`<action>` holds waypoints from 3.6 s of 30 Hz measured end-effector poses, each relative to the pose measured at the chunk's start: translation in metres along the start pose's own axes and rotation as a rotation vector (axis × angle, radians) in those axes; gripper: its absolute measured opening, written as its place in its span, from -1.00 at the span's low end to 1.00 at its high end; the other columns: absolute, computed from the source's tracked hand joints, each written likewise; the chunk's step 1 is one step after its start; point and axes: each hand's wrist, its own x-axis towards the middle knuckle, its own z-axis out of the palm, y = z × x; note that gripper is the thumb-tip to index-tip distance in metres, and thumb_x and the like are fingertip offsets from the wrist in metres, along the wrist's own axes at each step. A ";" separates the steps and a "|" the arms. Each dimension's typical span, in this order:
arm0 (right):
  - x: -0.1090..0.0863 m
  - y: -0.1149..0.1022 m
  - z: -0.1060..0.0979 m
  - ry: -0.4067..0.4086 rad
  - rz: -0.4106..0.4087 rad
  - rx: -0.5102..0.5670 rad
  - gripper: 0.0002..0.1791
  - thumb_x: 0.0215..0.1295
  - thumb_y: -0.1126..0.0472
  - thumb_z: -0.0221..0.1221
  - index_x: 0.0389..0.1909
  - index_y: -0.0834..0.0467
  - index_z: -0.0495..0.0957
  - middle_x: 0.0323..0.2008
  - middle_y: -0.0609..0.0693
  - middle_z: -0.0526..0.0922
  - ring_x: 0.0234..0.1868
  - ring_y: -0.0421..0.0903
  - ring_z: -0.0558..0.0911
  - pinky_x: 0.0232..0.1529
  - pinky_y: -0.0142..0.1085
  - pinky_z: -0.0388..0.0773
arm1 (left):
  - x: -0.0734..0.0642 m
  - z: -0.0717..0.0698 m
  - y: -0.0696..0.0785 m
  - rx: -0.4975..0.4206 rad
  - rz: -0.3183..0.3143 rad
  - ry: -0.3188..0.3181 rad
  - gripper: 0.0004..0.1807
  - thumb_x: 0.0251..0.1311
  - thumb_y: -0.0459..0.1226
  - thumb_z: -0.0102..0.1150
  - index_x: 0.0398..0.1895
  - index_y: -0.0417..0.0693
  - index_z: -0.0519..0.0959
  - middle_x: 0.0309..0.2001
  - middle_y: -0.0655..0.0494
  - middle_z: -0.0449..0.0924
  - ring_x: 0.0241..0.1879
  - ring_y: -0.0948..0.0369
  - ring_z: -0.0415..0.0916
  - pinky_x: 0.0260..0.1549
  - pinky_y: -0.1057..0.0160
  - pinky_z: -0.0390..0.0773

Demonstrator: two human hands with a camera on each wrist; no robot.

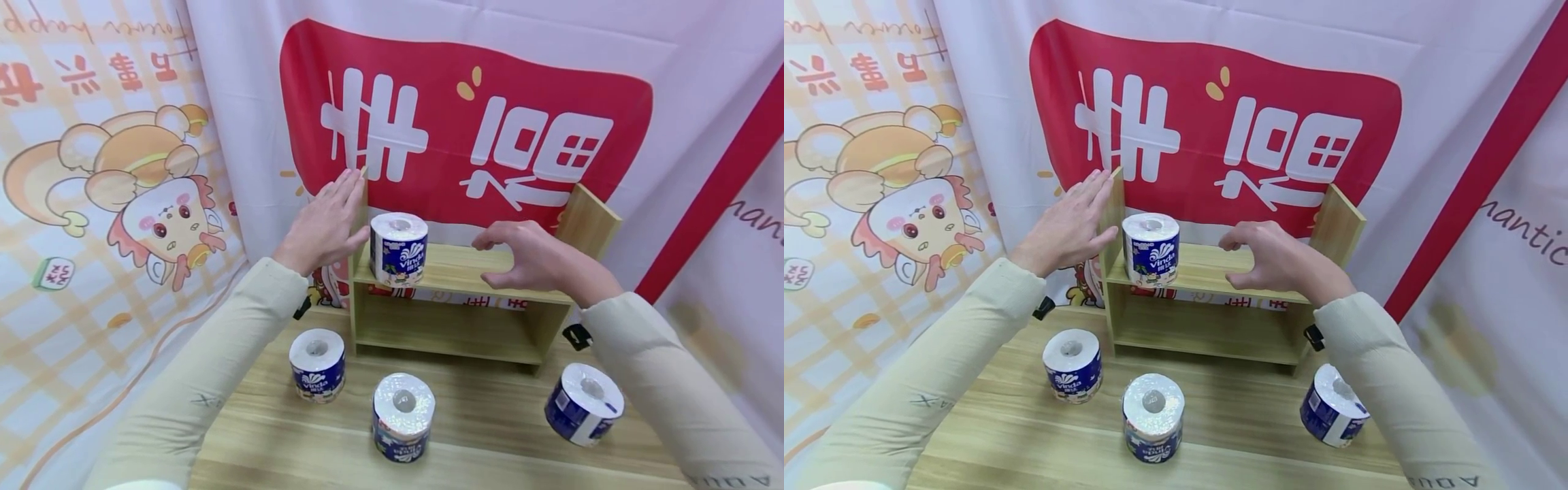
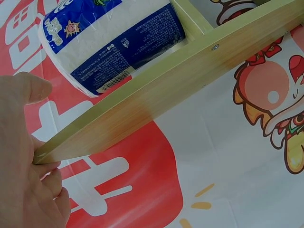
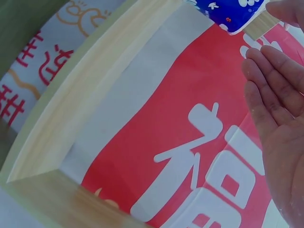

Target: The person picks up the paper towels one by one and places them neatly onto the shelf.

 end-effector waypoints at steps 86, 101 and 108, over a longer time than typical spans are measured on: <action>-0.205 0.111 0.099 0.033 -0.245 -0.099 -0.50 -0.27 0.14 0.66 -0.22 0.03 0.69 -0.28 -0.23 0.69 -0.24 -0.40 0.59 -0.36 -0.41 0.60 | -0.002 -0.001 -0.001 0.002 0.006 0.000 -0.01 0.46 0.08 0.05 0.72 -0.21 -0.10 0.74 -0.18 -0.11 0.74 -0.10 -0.18 0.71 -0.05 -0.02; -0.216 0.127 0.112 0.048 -0.265 -0.049 -0.49 -0.30 0.19 0.64 -0.21 0.07 0.70 -0.31 -0.16 0.74 -0.27 -0.41 0.63 -0.36 -0.50 0.59 | -0.001 0.000 -0.001 -0.006 0.000 -0.011 -0.02 0.45 0.07 0.07 0.72 -0.21 -0.08 0.74 -0.17 -0.12 0.74 -0.10 -0.18 0.70 -0.06 -0.02; -0.216 0.130 0.115 0.046 -0.252 -0.062 -0.50 -0.31 0.18 0.64 -0.22 0.07 0.71 -0.32 -0.16 0.74 -0.27 -0.41 0.63 -0.33 -0.55 0.56 | 0.001 0.001 -0.002 -0.003 -0.001 -0.006 -0.01 0.44 0.07 0.08 0.72 -0.21 -0.08 0.74 -0.17 -0.12 0.74 -0.09 -0.17 0.70 -0.06 -0.01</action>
